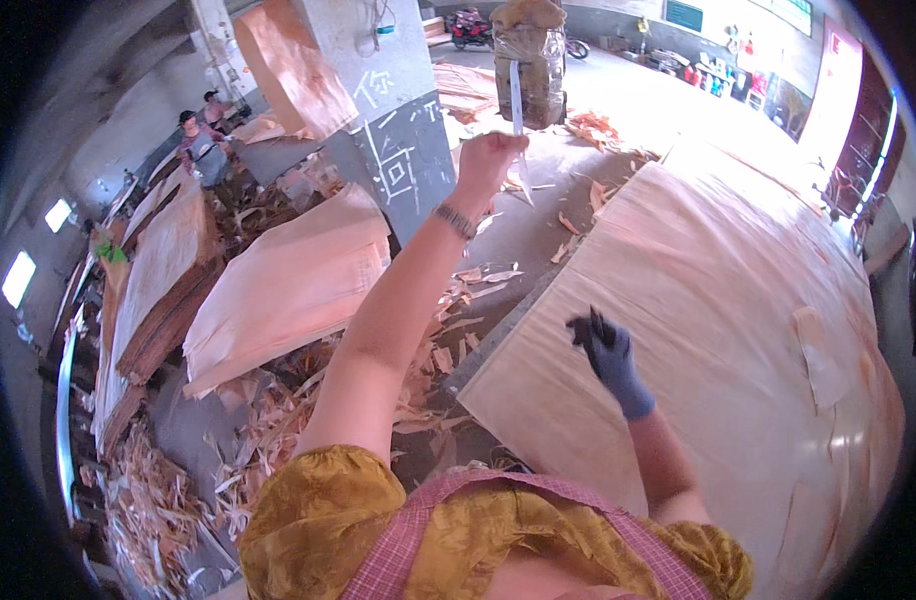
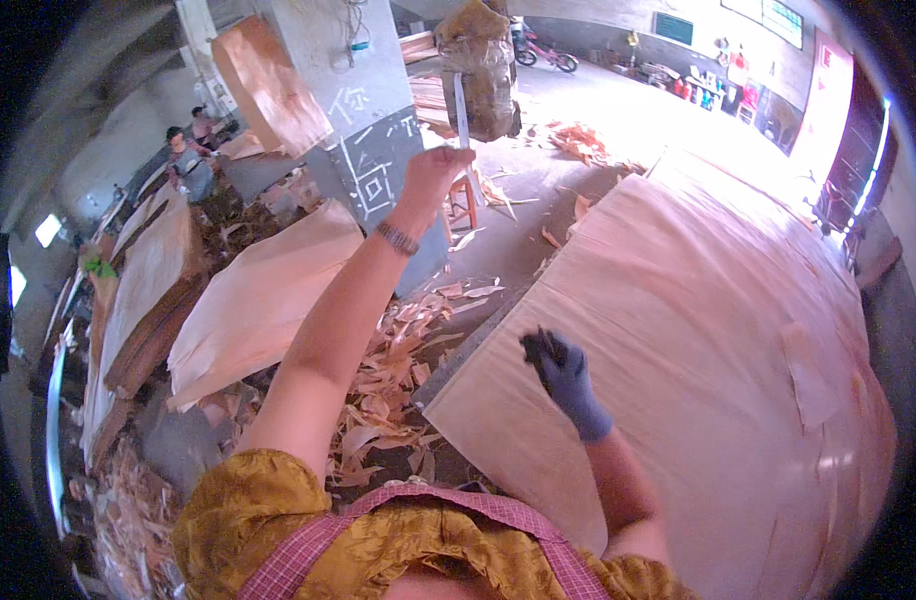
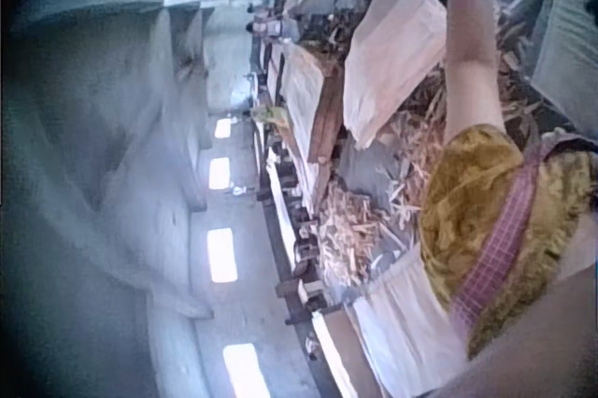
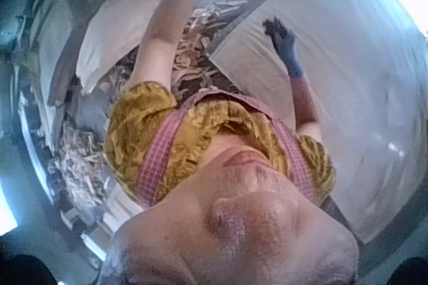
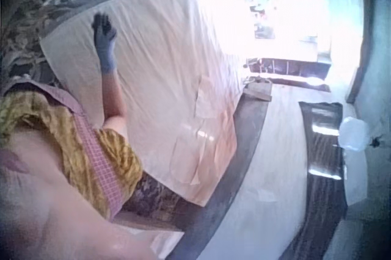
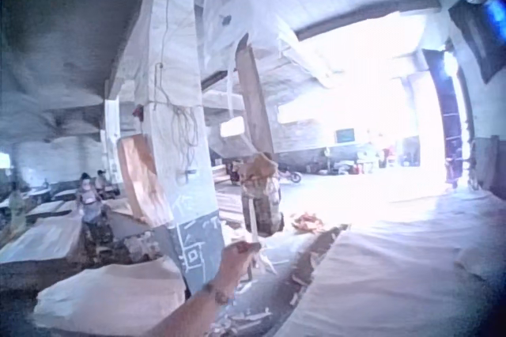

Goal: The person peels wood veneer sheets from a stack, lays them on a flat surface, and uses a utility knife to trim and cut sections.

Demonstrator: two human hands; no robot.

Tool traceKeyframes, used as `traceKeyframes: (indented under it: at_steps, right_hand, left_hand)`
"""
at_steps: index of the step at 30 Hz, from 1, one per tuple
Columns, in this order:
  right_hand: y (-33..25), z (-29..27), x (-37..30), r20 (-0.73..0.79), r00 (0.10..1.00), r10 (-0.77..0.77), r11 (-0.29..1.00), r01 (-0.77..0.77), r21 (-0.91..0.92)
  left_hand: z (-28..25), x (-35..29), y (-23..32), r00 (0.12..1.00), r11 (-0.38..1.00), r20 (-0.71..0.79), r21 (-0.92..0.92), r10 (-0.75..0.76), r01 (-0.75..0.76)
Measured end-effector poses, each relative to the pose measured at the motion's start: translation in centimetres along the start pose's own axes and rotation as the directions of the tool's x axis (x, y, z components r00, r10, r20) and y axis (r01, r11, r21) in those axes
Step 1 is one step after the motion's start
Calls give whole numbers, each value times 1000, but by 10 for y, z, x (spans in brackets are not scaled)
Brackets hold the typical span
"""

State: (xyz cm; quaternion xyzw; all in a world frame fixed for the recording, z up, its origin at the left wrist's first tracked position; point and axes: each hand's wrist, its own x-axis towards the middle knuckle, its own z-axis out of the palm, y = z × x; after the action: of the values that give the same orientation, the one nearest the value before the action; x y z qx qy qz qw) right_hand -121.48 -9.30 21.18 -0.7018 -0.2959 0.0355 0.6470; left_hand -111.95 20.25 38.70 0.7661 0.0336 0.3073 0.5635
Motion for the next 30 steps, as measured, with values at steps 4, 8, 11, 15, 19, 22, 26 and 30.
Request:
traceKeyframes:
  at_steps: [4,8,11,15,19,22,26,30]
  right_hand:
    - [-77,41,115,-193,956,-220,976,218,-31]
    - [-107,76,184,-353,894,-275,947,316,63]
    - [-134,109,210,-439,834,-334,915,399,62]
    - [-156,130,217,-520,805,-284,891,422,166]
    - [-147,144,197,-535,826,-175,918,333,215]
    - [-118,168,154,-541,840,-44,960,186,211]
    - [-96,189,82,-520,852,66,985,29,172]
    - [-87,183,25,-517,849,107,978,3,208]
  left_hand:
    - [-22,-46,-23,982,997,170,7,-83,83]
    - [-44,-80,-64,919,989,380,-58,-106,138]
    - [-52,-101,-121,804,941,572,-159,-159,299]
    - [-64,-154,-158,593,861,772,-124,-229,493]
    - [-96,-192,-215,233,616,937,-24,-261,787]
    - [-129,-198,-289,67,13,960,-66,-273,998]
    - [-161,-157,-377,73,112,684,12,-726,994]
    - [-113,-110,-315,553,764,739,-80,-386,640]
